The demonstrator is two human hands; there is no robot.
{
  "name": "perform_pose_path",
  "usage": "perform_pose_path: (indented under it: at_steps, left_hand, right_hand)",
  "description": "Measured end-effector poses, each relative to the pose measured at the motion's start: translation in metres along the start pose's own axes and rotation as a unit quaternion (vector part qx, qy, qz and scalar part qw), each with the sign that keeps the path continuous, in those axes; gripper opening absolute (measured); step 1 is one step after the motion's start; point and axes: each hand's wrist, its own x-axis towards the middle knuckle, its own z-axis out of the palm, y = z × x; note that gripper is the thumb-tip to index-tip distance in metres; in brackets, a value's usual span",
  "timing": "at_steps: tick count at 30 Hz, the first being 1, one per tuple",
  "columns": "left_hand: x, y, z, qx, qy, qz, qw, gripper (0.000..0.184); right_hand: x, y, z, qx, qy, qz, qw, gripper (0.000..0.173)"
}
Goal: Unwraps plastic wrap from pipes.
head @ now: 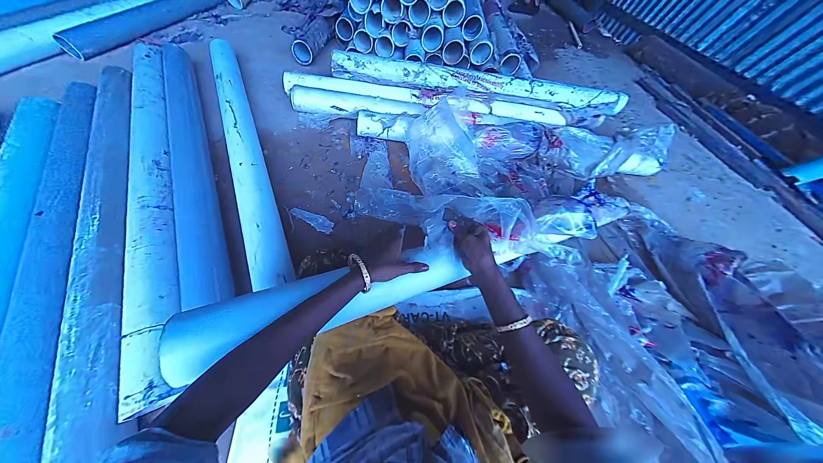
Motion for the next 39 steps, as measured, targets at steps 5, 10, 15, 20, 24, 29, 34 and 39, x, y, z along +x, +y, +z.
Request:
perform_pose_path:
  at_steps: [5,10,15,20,24,29,34,39]
  left_hand:
    - [-0.022,0.028,0.022,0.119,-0.031,-0.024,0.992,0.097]
    - [-0.032,0.036,0.042,0.175,-0.019,-0.025,0.984,0.089]
    - [-0.027,0.045,0.033,0.213,-0.067,-0.035,0.974,0.103]
    - [0.030,0.060,0.024,0.209,-0.140,0.040,0.967,0.103]
    - [0.066,0.060,0.049,0.194,-0.134,0.172,0.956,0.070]
    - [0.042,0.081,0.055,0.315,-0.085,0.220,0.919,0.035]
    - [0.069,0.042,0.057,0.157,0.131,0.289,0.935,0.031]
    - [0.067,0.044,0.074,0.001,0.181,0.275,0.944,0.018]
  right_hand:
    - [0.002,-0.004,-0.020,-0.008,0.035,-0.020,0.999,0.029]
    - [0.013,0.015,-0.047,0.018,0.086,-0.047,0.995,0.031]
    - [-0.012,-0.022,-0.076,0.052,-0.020,-0.104,0.993,0.031]
    - [-0.033,-0.105,-0.074,0.182,-0.108,-0.274,0.938,0.028]
    - [-0.057,-0.098,-0.080,0.094,-0.090,-0.275,0.952,0.027]
    - [-0.064,-0.010,-0.109,-0.039,0.014,-0.238,0.970,0.012]
    - [-0.066,0.056,-0.099,-0.205,-0.002,-0.180,0.962,0.079]
    - [-0.056,0.056,-0.071,-0.303,0.081,-0.244,0.917,0.030]
